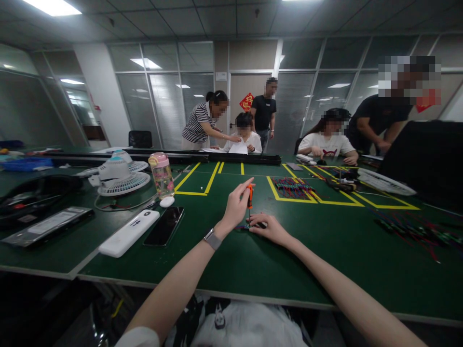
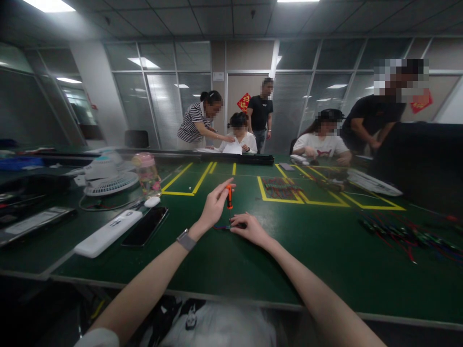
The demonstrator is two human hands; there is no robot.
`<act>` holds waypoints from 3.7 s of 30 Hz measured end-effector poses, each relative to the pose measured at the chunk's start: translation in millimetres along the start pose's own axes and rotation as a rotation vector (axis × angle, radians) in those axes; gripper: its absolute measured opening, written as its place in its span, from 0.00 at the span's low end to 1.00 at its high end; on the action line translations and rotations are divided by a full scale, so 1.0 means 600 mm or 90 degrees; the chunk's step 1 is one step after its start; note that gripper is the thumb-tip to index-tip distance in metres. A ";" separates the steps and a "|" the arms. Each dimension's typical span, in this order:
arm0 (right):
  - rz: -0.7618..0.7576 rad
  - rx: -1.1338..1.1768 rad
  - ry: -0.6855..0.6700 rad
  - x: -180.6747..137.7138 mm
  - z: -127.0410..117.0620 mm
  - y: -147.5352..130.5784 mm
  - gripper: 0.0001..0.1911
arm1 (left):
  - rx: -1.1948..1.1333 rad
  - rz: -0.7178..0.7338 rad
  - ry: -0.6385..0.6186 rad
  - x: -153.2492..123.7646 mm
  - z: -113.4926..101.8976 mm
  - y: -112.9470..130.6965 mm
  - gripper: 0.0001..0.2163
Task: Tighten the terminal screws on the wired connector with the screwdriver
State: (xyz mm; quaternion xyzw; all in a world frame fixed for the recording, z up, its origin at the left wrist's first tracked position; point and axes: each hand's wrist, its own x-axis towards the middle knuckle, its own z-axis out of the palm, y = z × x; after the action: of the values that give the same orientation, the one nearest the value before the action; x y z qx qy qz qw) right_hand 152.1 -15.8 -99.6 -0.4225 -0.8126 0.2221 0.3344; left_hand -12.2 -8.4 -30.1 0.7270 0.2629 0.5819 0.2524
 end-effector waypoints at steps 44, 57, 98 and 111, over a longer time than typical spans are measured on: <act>0.001 0.004 0.000 0.000 -0.001 -0.001 0.09 | 0.011 -0.017 0.031 0.002 0.001 -0.008 0.17; 0.006 0.010 0.001 -0.001 -0.001 0.000 0.09 | 0.044 -0.008 0.035 0.002 0.001 -0.004 0.15; 0.023 0.009 -0.002 0.001 -0.001 -0.001 0.08 | -0.056 -0.014 -0.006 0.001 0.000 0.003 0.16; 0.011 0.010 0.008 0.001 0.003 0.003 0.07 | 0.012 0.017 0.011 0.001 -0.001 0.000 0.15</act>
State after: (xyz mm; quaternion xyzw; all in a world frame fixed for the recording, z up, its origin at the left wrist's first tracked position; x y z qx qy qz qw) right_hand 151.6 -14.3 -101.7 -0.4284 -0.8050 0.2283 0.3410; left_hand -12.5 -8.2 -29.7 0.7276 0.2607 0.5891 0.2357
